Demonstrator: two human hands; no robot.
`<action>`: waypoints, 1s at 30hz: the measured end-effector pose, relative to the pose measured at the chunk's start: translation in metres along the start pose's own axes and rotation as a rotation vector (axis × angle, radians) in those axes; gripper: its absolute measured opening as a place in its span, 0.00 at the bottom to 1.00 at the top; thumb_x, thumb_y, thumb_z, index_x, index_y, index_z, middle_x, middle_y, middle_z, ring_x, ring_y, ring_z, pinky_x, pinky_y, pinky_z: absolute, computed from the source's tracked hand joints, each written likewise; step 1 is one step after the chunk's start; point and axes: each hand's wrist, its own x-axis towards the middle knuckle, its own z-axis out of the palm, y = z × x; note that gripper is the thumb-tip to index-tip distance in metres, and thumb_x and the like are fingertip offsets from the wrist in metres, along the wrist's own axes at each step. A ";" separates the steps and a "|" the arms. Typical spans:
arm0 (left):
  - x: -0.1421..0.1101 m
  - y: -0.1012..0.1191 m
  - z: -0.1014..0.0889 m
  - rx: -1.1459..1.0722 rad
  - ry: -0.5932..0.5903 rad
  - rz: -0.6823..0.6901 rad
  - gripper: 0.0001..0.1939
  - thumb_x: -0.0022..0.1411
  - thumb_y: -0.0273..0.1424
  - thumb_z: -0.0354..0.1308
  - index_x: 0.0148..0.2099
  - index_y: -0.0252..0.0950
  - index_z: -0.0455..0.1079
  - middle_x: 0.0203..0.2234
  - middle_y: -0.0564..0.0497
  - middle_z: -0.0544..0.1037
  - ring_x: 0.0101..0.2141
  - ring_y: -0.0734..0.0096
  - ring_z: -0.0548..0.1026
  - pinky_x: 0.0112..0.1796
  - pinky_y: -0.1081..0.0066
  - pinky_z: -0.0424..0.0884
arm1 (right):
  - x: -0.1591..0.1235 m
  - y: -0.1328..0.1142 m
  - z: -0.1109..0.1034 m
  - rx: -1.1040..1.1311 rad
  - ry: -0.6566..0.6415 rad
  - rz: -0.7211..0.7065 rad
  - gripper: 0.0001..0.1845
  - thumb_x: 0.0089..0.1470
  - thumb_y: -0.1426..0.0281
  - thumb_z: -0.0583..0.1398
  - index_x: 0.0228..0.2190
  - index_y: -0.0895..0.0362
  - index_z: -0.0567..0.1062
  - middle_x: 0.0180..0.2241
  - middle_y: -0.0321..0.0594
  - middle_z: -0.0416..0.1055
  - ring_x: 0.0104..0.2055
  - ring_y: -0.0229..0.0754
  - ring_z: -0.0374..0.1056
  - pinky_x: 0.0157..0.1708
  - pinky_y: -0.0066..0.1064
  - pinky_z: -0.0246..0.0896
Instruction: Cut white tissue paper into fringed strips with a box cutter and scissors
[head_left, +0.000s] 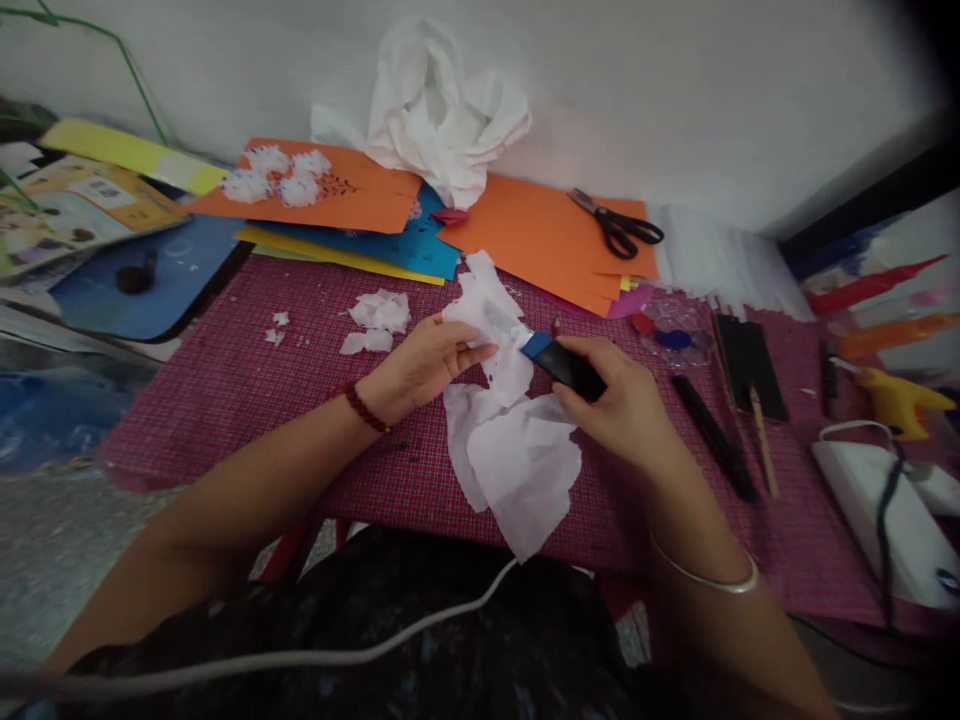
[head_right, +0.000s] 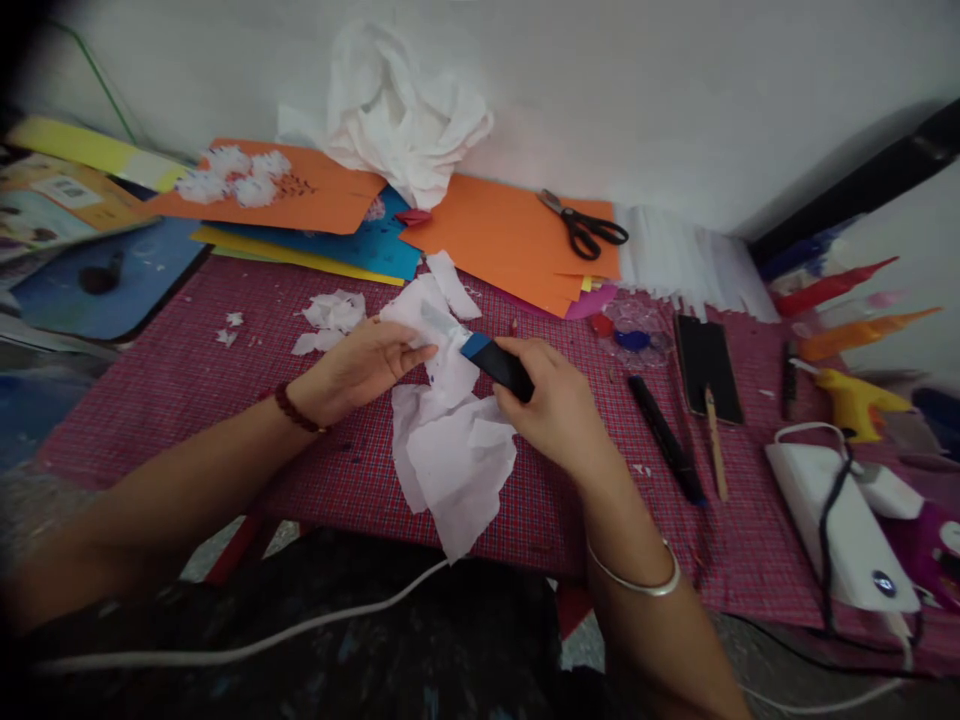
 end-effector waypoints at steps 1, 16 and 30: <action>0.000 0.000 0.000 0.000 -0.015 0.007 0.07 0.51 0.22 0.69 0.28 0.32 0.73 0.27 0.54 0.78 0.31 0.76 0.77 0.40 0.71 0.78 | 0.000 0.000 0.001 0.002 -0.001 -0.003 0.25 0.54 0.73 0.63 0.54 0.52 0.75 0.49 0.45 0.80 0.50 0.56 0.77 0.50 0.49 0.73; 0.005 0.025 -0.009 0.360 0.044 -0.032 0.06 0.53 0.23 0.71 0.31 0.32 0.76 0.27 0.52 0.79 0.27 0.76 0.74 0.27 0.75 0.74 | -0.001 0.006 -0.010 0.073 -0.040 0.011 0.25 0.52 0.74 0.63 0.53 0.52 0.76 0.50 0.44 0.80 0.51 0.55 0.76 0.52 0.48 0.72; 0.005 0.012 -0.007 0.347 -0.076 -0.101 0.10 0.68 0.32 0.61 0.36 0.32 0.77 0.33 0.47 0.81 0.31 0.71 0.78 0.32 0.72 0.79 | 0.000 0.001 -0.004 0.073 -0.069 0.007 0.26 0.51 0.75 0.63 0.53 0.51 0.75 0.49 0.43 0.79 0.52 0.55 0.76 0.52 0.48 0.71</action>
